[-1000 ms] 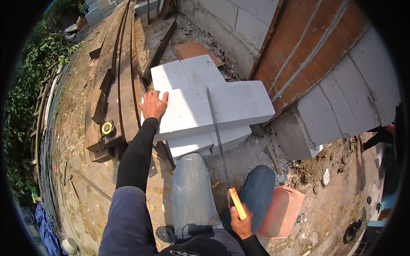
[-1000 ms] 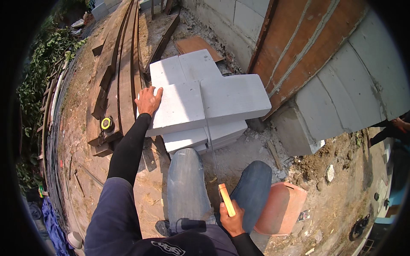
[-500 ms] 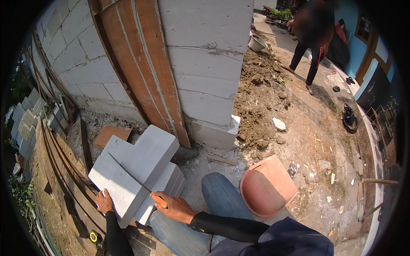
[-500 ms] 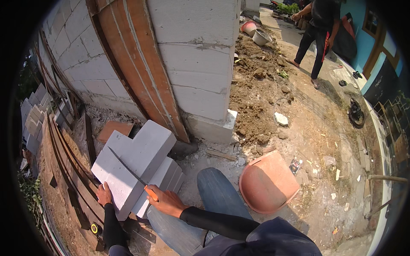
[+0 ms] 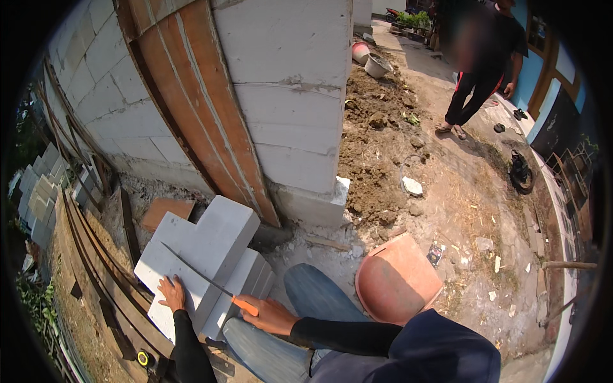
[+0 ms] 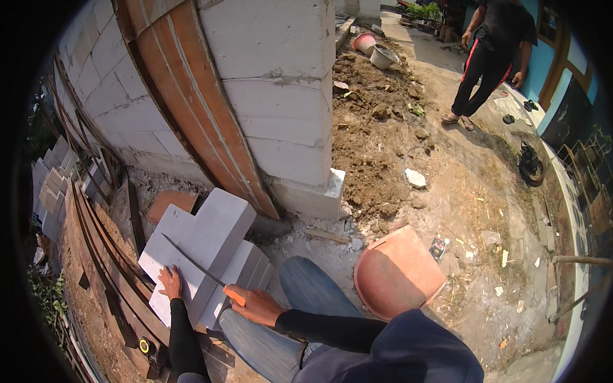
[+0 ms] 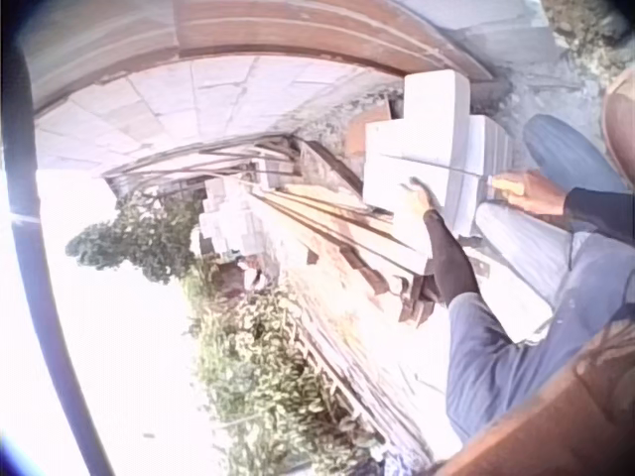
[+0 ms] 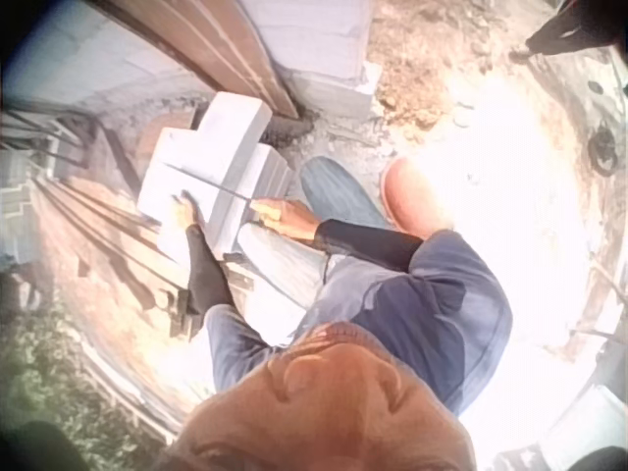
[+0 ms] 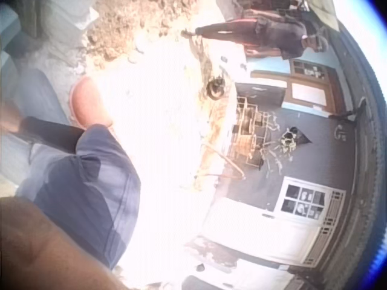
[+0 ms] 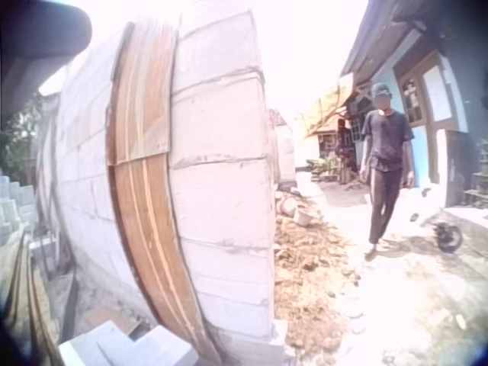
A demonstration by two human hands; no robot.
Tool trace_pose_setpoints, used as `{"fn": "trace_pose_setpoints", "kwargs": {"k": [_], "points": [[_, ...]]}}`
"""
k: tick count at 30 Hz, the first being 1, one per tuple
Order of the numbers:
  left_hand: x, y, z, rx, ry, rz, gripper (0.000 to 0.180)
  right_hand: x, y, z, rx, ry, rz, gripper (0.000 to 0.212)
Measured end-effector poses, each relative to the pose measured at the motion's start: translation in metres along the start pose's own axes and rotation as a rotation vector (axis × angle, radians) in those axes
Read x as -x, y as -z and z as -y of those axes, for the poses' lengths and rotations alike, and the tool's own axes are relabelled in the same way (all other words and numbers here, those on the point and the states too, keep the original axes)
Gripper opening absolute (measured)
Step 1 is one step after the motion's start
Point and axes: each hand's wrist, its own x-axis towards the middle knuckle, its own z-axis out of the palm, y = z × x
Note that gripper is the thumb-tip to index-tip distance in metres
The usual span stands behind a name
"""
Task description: The person measures a brick using a tape measure and then cuts the brick with a hand saw while sitting on the ground.
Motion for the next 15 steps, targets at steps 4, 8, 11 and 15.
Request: {"fn": "trace_pose_setpoints", "kwargs": {"k": [4, 8, 11, 15], "points": [[0.030, 0.004, -0.056, -0.161, 0.071, -0.078, 0.072, 0.108, 0.041, -0.016, -0.003, -0.181, 0.110, 0.057], [0.032, 0.009, -0.057, -0.204, 0.067, -0.111, 0.069, 0.097, 0.032, -0.014, -0.047, -0.157, 0.091, 0.056], [0.023, -0.015, -0.041, -0.216, 0.002, -0.204, 0.069, 0.002, 0.016, 0.012, -0.068, -0.087, 0.094, 0.046], [0.025, -0.016, -0.037, -0.263, -0.018, -0.214, 0.069, 0.011, 0.035, 0.016, -0.074, -0.130, 0.169, 0.047]]}}
